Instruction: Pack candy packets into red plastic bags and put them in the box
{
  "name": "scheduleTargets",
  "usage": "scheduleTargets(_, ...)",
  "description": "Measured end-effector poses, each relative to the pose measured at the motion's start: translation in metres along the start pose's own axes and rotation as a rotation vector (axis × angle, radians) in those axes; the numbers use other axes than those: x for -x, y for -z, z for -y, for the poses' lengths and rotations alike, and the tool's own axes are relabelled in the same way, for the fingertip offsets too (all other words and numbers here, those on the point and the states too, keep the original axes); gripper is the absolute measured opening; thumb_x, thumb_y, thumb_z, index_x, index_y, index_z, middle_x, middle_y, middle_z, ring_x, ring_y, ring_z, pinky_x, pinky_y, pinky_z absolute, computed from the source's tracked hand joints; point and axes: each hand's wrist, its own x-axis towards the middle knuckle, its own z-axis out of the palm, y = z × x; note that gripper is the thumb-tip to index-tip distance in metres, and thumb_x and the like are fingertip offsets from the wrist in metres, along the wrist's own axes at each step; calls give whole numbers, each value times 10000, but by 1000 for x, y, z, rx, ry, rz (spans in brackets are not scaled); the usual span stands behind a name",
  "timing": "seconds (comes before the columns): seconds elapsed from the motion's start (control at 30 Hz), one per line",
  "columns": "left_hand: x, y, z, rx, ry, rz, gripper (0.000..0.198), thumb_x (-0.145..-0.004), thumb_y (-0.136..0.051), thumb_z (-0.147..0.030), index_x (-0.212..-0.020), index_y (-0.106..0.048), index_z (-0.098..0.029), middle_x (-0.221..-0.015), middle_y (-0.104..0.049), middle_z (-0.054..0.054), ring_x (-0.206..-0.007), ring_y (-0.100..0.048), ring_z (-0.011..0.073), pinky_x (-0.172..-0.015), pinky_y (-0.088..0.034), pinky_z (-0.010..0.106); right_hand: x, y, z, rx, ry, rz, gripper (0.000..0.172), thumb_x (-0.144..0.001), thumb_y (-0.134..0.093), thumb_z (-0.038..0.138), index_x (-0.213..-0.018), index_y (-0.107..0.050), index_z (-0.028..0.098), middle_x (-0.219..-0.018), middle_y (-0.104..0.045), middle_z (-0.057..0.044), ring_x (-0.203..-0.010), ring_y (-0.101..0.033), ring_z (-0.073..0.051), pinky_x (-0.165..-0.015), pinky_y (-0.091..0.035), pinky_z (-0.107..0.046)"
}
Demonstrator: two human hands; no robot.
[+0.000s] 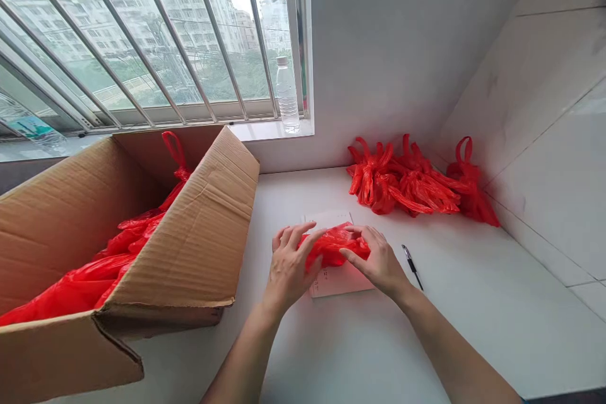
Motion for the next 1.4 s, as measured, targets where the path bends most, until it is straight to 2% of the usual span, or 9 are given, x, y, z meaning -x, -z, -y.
scheduleTargets(0.2, 5, -7, 16, 15, 127, -92, 182, -987, -534, -281, -1018, -713, -269, -843, -719, -3, -799, -636, 162, -846, -429, 334, -2, 9, -8, 80, 58, -79, 232, -986, -531, 350, -817, -641, 237, -745, -668, 5, -761, -608, -192, -857, -420, -373)
scheduleTargets(0.43, 3, -6, 5, 125, -57, -14, 266, -1001, -493, -226, -1217, -645, -259, -792, -701, -28, -701, -610, 119, -980, -441, 341, 2, -2, 8, 69, 181, -107, 245, -915, -623, 365, -1129, -630, 244, -1065, -717, -43, -1018, -627, -230, -1045, -376, -436)
scheduleTargets(0.67, 7, 3, 15, 127, 180, -214, 262, -978, -458, -154, -1125, -660, -235, -876, -697, 6, -834, -638, 150, -798, -484, 298, 0, 17, -11, -116, -212, -195, 169, -907, -518, 337, -983, -628, 233, -933, -713, -24, -822, -644, -201, -722, -486, -304)
scheduleTargets(0.77, 5, 6, -2, 140, 102, -363, 251, -957, -517, -184, -1169, -645, -224, -982, -671, 52, -918, -623, 171, -826, -497, 308, 1, 15, -6, -175, -255, -117, 154, -888, -570, 387, -921, -580, 237, -828, -685, 12, -739, -629, -182, -693, -472, -284)
scheduleTargets(0.9, 3, 2, -26, 58, -137, -194, 289, -906, -646, -261, -1194, -659, -287, -1117, -689, 59, -1037, -611, 217, -991, -423, 391, 5, 5, 10, -281, -222, 22, 229, -879, -613, 449, -852, -543, 233, -721, -627, 42, -658, -581, -160, -634, -441, -262)
scheduleTargets(1.0, 4, 0, -21, 120, -43, -149, 179, -945, -582, -213, -1045, -708, -292, -916, -726, 2, -864, -634, 169, -958, -408, 370, 5, 10, 8, -429, -226, 72, 278, -891, -609, 482, -819, -570, 216, -703, -605, 35, -657, -558, -150, -627, -435, -252)
scheduleTargets(1.2, 8, 2, 7, 814, 568, -442, 198, -941, -547, -319, -1053, -670, -212, -1010, -705, 51, -931, -661, 190, -820, -507, 300, -6, 34, -31, -607, -335, -293, 308, -862, -659, 498, -812, -636, 195, -762, -635, 4, -739, -585, -151, -711, -469, -267)
scheduleTargets(1.3, 9, 7, 3, 965, 576, -454, 189, -913, -536, -263, -1045, -659, -207, -1145, -673, 70, -1102, -632, 217, -934, -495, 330, -9, 41, -34, -595, -294, -412, 320, -853, -672, 474, -1026, -624, 209, -966, -686, -39, -897, -642, -189, -827, -513, -335)
scheduleTargets(1.4, 10, 23, -13, 861, 379, -475, 245, -912, -481, -216, -1087, -652, -221, -1282, -603, 75, -1261, -538, 241, -1054, -428, 385, -5, 48, -17, -411, -89, -627, 448, -844, -682, 405, -1230, -537, 229, -1225, -629, -94, -1089, -630, -238, -940, -511, -438)
